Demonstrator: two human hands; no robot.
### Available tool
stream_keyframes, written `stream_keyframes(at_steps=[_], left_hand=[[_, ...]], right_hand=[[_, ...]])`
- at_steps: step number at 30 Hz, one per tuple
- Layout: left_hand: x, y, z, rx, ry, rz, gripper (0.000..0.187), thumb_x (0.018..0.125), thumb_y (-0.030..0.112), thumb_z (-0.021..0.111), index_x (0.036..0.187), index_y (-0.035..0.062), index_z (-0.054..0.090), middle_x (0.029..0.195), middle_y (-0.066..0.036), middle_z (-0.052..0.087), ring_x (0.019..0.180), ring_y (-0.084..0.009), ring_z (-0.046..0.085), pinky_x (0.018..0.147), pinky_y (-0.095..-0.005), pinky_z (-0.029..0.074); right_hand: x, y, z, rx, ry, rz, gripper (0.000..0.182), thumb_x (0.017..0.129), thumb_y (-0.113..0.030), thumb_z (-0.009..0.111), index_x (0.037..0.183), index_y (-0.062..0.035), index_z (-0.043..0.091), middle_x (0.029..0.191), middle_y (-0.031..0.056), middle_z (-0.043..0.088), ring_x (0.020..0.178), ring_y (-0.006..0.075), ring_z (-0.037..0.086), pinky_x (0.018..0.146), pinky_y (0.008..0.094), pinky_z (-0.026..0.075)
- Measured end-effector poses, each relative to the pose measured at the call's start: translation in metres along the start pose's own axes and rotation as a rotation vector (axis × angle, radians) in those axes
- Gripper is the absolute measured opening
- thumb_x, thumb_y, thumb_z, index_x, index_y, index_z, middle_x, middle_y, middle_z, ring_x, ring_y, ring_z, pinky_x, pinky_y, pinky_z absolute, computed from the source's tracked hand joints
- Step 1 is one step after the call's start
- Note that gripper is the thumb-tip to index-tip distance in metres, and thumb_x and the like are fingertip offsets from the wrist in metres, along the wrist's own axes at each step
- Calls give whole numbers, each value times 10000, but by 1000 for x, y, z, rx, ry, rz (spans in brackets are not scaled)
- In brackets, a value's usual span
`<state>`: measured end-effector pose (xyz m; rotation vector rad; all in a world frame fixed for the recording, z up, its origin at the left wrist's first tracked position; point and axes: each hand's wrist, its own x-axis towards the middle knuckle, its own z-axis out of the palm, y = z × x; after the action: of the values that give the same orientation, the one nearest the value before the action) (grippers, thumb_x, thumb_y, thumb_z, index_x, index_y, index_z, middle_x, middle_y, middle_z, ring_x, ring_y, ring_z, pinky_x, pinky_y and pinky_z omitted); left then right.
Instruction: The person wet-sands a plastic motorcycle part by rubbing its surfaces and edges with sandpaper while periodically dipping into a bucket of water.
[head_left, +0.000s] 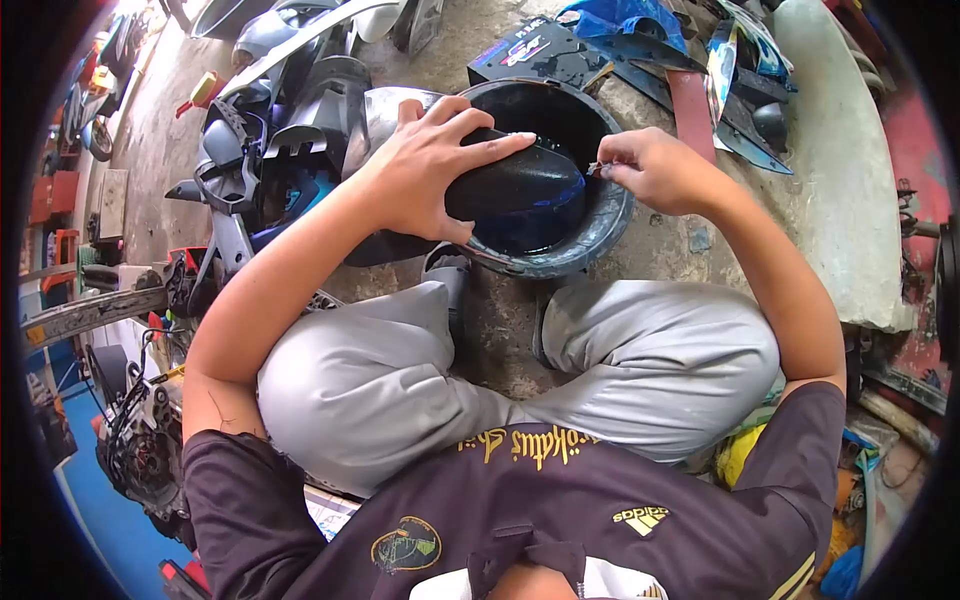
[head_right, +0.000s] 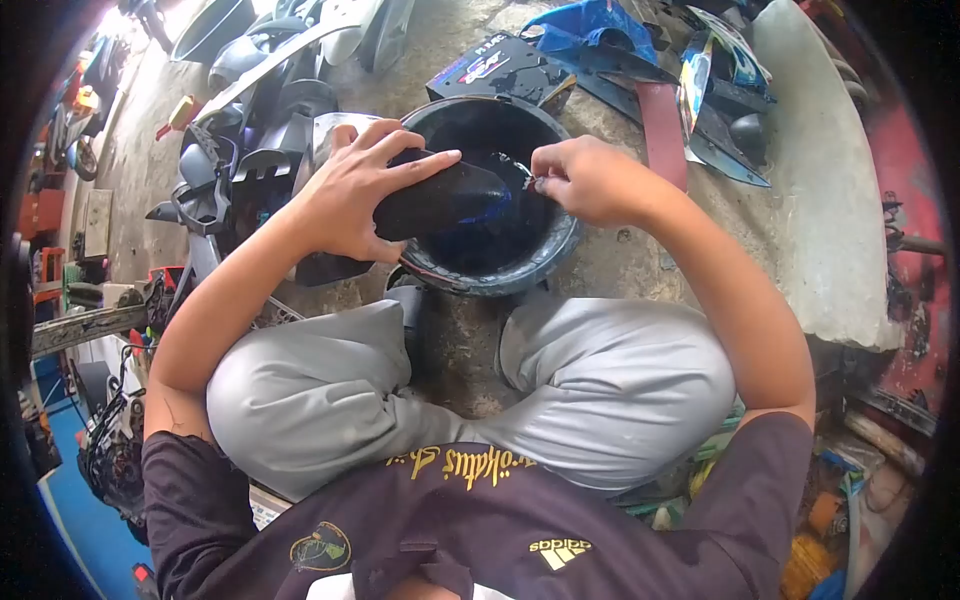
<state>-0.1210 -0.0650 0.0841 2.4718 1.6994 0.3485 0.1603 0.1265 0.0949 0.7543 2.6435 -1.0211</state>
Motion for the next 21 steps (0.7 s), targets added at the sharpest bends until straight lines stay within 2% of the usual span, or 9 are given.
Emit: stream_keyframes(at_steps=[6,7,9,10,13,16,19,20,21], left_hand=[[-2,-9,34,130,-64,-110,1216,490,447,972,1622,338,542,1371,-90,597,1347,-334,497,1009,-513,349],[0,-8,40,226,-107,-157,1202,508,464,970,1622,332,539,1362,-91,597,1342,-331,499,1011,-516,348],[9,-5,49,429,-194,-245,1176,544,496,966,1622,320,532,1342,-93,597,1330,-325,501,1015,-523,347],[19,-6,48,437,-277,-258,1136,620,589,936,1631,287,516,1322,-90,607,1330,-315,504,1024,-529,346],[49,-7,60,570,-469,-249,1127,662,662,897,1642,265,507,1314,-84,620,1338,-305,506,1041,-531,349],[73,-6,82,616,-620,-262,1113,725,722,854,1655,225,496,1373,-77,634,1385,-304,494,1135,-569,323],[85,-9,104,597,-734,-321,1106,804,759,779,1689,185,445,1495,-95,587,1428,-315,475,1191,-606,290],[81,-9,117,621,-700,-333,1103,820,758,764,1695,173,434,1521,-101,571,1433,-316,473,1190,-609,290],[80,-11,129,649,-664,-343,1100,836,757,749,1701,162,423,1548,-107,555,1438,-316,470,1190,-612,290]], right_hand=[[48,46,21,86,-139,12,179,1033,-143,658,1108,8,720,930,116,755,879,216,689,821,377,544],[62,56,30,161,-129,-33,171,1040,-148,653,1065,7,720,883,95,738,812,176,672,756,353,539],[87,61,33,275,-289,181,205,1031,-160,639,1103,-3,751,890,115,745,831,209,723,764,384,566],[105,73,43,285,-303,215,208,1023,-169,642,1086,-3,751,808,97,706,753,180,706,667,379,563],[149,95,70,259,-352,303,223,1042,-200,622,1074,-7,728,813,81,716,655,168,648,562,371,512],[186,110,99,-34,-413,315,277,1014,-176,567,1107,12,747,837,140,750,679,254,724,564,416,567],[209,123,129,117,-297,650,326,969,-156,541,1107,35,766,906,216,779,735,349,777,627,467,631],[220,143,147,140,-309,617,345,956,-170,547,1097,51,770,987,266,786,855,404,800,698,548,657],[215,130,154,124,-294,691,388,958,-166,564,1225,7,787,1205,242,790,1071,350,792,917,498,636]])
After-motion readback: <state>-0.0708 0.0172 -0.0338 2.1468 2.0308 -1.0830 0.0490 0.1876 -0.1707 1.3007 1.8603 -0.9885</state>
